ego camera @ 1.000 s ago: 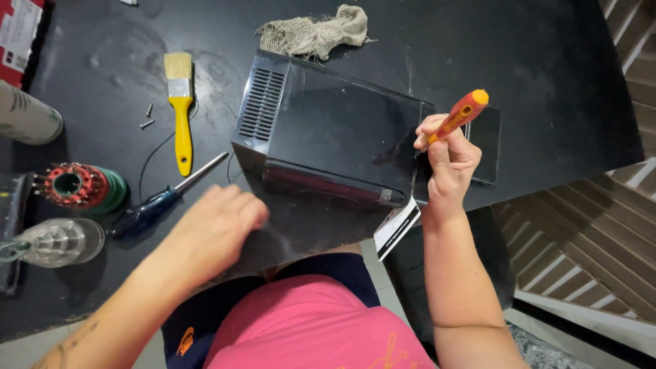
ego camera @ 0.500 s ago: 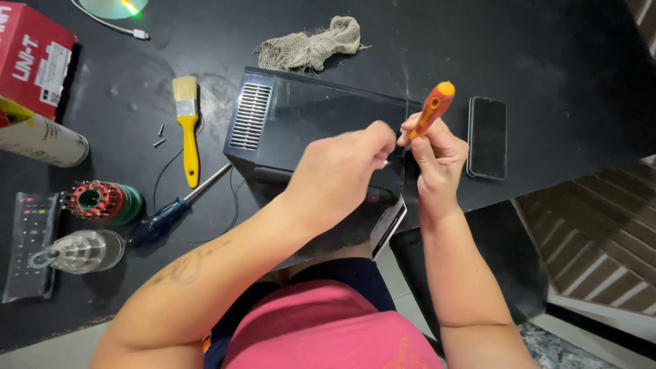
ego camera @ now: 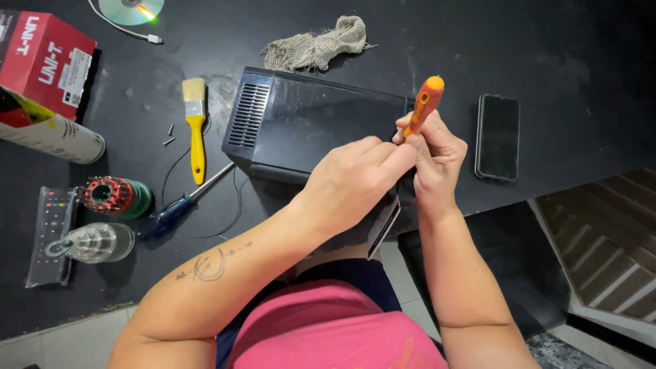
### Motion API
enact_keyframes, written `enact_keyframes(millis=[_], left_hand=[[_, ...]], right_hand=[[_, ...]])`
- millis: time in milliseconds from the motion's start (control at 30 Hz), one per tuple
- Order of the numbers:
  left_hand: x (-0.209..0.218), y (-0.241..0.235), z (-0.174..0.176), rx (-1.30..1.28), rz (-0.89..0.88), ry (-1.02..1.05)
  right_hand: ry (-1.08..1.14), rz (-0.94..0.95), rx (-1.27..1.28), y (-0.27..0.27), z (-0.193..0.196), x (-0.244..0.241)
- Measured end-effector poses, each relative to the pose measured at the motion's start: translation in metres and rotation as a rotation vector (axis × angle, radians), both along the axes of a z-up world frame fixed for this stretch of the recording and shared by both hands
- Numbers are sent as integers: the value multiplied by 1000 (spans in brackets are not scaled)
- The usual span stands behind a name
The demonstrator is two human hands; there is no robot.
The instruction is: The person uses a plastic card to pry open the casing of a black electronic device, then uses a screwdriver to remove screws from the bottom. The device is flipped over to access the underside, and the person continues unscrewing fasteners.
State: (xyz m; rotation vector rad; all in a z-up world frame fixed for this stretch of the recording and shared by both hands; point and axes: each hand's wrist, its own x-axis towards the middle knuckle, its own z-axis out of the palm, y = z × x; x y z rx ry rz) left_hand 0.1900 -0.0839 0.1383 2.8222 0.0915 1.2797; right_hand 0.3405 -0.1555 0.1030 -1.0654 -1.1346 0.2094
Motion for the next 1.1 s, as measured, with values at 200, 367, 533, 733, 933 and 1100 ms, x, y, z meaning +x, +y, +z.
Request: enact_keyframes(millis=[200,367,533,733,933,1100], left_hand=[[0,-3,-1,-134,-8,18],[4,3,-15,-241,12,48],[4,3,-6,-304,23,20],[2,3,-2,-313,34,2],[-1,3,-1,-216,49,0],[-4,1,6,-196,62,13]], right_hand=[[10,19,11,0,1,0],[-42,-18,-16,-2,0,1],[-23,-13,-18,-2,-3,1],[17,-14,5,0,-7,2],[81,7,52,0,-10,3],[36,-18,6,-3,-4,2]])
